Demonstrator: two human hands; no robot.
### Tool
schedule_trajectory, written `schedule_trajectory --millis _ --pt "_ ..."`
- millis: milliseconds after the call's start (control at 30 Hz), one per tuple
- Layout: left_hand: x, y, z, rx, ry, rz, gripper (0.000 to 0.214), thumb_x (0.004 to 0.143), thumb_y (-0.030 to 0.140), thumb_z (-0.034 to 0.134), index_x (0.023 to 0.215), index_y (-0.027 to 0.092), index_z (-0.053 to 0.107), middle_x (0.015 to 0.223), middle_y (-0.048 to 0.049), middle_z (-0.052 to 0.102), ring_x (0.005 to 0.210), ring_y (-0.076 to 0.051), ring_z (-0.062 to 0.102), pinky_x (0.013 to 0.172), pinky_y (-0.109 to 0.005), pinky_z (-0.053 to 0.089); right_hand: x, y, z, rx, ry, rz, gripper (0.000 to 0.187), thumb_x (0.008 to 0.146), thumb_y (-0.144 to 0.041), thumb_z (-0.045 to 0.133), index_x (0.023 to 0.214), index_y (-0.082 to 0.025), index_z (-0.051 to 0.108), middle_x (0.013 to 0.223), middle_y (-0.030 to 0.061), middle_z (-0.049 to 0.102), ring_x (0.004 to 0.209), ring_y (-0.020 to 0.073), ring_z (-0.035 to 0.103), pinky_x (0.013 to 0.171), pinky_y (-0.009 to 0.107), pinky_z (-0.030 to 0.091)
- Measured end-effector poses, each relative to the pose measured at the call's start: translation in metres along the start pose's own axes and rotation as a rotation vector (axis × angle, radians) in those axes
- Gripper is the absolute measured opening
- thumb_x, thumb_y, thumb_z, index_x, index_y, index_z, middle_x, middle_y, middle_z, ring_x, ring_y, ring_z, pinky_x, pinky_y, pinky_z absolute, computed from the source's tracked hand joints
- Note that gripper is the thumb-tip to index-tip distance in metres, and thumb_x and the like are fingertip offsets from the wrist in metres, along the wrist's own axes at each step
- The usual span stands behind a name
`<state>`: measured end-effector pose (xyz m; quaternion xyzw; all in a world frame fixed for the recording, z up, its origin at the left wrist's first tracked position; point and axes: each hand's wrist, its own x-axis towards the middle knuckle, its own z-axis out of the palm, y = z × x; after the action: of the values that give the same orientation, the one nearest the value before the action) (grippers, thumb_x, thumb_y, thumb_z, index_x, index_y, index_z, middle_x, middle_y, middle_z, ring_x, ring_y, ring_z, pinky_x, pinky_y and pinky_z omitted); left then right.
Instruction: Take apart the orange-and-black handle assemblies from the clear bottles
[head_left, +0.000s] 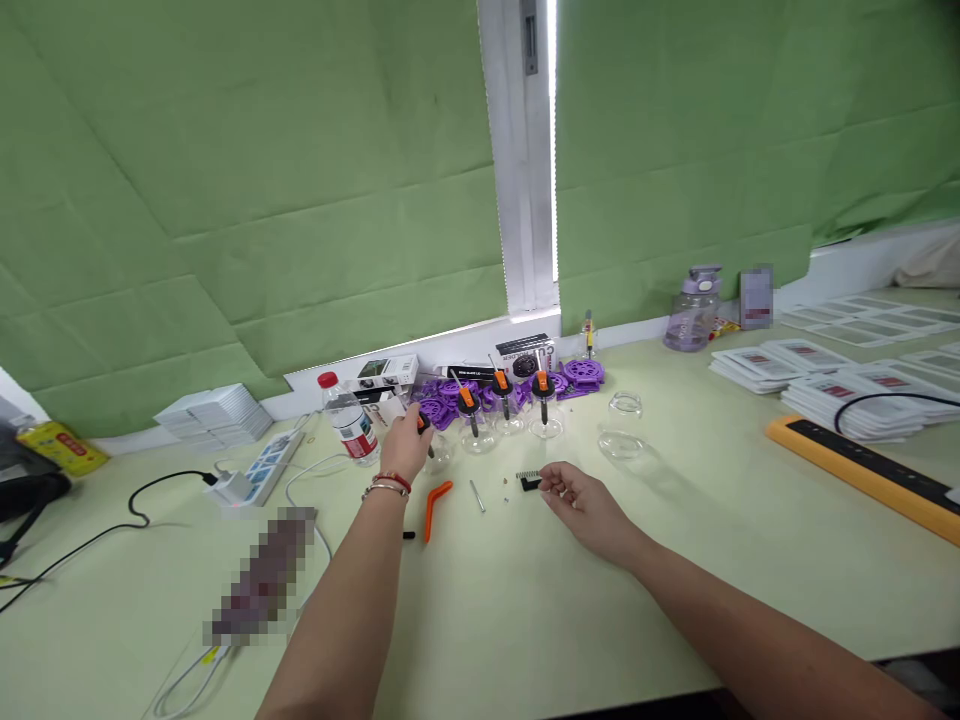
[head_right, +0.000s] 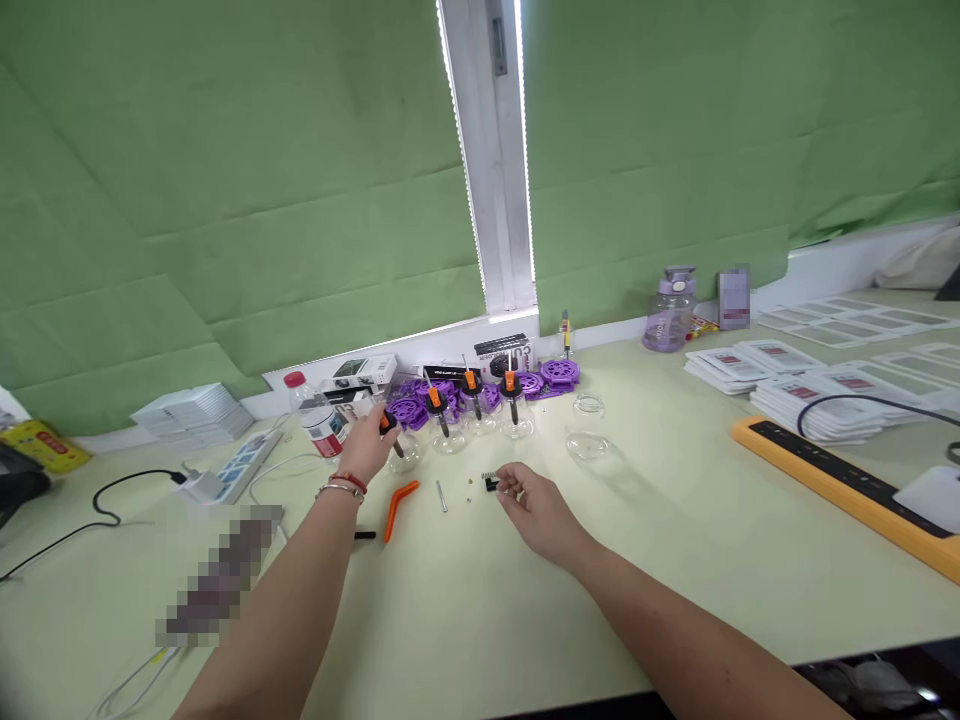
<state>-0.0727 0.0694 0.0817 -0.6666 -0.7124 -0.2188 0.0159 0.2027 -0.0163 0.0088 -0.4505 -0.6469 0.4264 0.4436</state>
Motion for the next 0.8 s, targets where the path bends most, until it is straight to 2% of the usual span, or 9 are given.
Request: schedule_trajectory --millis 167,267,333,367,500,567,667,733,800 --pt "-0.05 0.006 -0.039 -0.452 0.227 -0.018 0.044 0.078 0.037 0.059 0.116 0.022 0.043 0.097 -0.006 0.058 0.085 -0.02 0.058 0.076 -0.033 0.048 0.0 -0.011 -0.001 0.343 -0.074 0.166 0.04 0.079 -0.05 0.059 0.107 -0.021 0.053 0.096 0.0067 0.062 0.085 0.0181 0.059 0.073 0.034 0.049" --pt "-0.105 0.025 -0.049 -0.898 0.047 0.048 0.042 0.078 0.034 0.06 0.112 0.025 0.037 0.101 -0.0052 0.058 0.087 -0.018 0.059 0.078 -0.032 0.05 -0.007 -0.028 0.003 0.709 -0.283 0.376 0.054 0.079 -0.061 0.052 0.117 -0.024 0.045 0.1 0.0081 0.062 0.082 0.0197 0.064 0.065 0.033 0.051" --pt "-0.139 0.036 -0.042 -1.02 -0.126 0.073 0.037 0.077 0.032 0.063 0.104 0.025 0.039 0.099 -0.0052 0.059 0.089 -0.018 0.058 0.08 -0.032 0.049 -0.015 -0.036 0.008 0.84 -0.439 0.507 0.056 0.078 -0.066 0.047 0.117 -0.026 0.043 0.095 0.0059 0.062 0.073 0.0192 0.066 0.054 0.029 0.05" --pt "-0.152 0.04 -0.035 -1.04 -0.137 0.061 0.035 0.076 0.033 0.065 0.1 0.025 0.04 0.097 -0.0048 0.059 0.088 -0.017 0.058 0.079 -0.031 0.049 -0.02 -0.037 0.011 0.852 -0.482 0.564 0.054 0.078 -0.066 0.048 0.115 -0.026 0.044 0.091 0.0038 0.061 0.066 0.0169 0.065 0.048 0.025 0.047" --pt "-0.183 0.042 -0.002 -1.019 0.002 -0.138 0.025 0.082 0.045 0.054 0.093 0.024 0.047 0.077 -0.0011 0.057 0.068 -0.014 0.054 0.063 -0.026 0.046 -0.043 -0.035 0.023 0.712 -0.488 0.675 0.046 0.078 -0.061 0.053 0.107 -0.026 0.046 0.08 -0.0009 0.058 0.047 0.0076 0.055 0.034 0.014 0.027" --pt "-0.186 0.042 0.009 -1.013 -0.005 -0.238 0.032 0.083 0.05 0.051 0.1 0.023 0.05 0.067 0.0014 0.054 0.058 -0.013 0.05 0.055 -0.024 0.044 -0.053 -0.032 0.022 0.566 -0.44 0.56 0.049 0.078 -0.058 0.056 0.114 -0.026 0.044 0.085 0.0011 0.059 0.054 0.009 0.056 0.04 0.016 0.035" --pt "-0.187 0.043 0.015 -1.13 -0.136 -0.443 0.05 0.08 0.059 0.048 0.115 0.023 0.049 0.056 0.0055 0.047 0.043 -0.011 0.041 0.04 -0.022 0.035 -0.061 -0.03 0.01 0.257 -0.371 0.093 0.062 0.068 -0.044 0.072 0.123 -0.029 0.046 0.112 0.008 0.058 0.092 0.0199 0.06 0.077 0.033 0.051" --pt "-0.189 0.045 0.015 -1.22 -0.193 -0.525 0.055 0.08 0.06 0.047 0.122 0.024 0.046 0.053 0.0074 0.044 0.04 -0.01 0.039 0.037 -0.02 0.031 -0.063 -0.029 0.0 0.088 -0.414 -0.21 0.052 0.066 -0.035 0.074 0.115 -0.032 0.056 0.123 0.0069 0.055 0.112 0.0251 0.052 0.101 0.043 0.037" --pt "-0.192 0.045 0.015 -1.237 -0.154 -0.508 0.054 0.081 0.057 0.049 0.124 0.025 0.043 0.056 0.0064 0.047 0.045 -0.011 0.044 0.041 -0.021 0.035 -0.062 -0.027 -0.005 0.062 -0.454 -0.236 0.046 0.067 -0.036 0.074 0.111 -0.034 0.059 0.124 0.0061 0.055 0.118 0.0269 0.049 0.105 0.046 0.032"
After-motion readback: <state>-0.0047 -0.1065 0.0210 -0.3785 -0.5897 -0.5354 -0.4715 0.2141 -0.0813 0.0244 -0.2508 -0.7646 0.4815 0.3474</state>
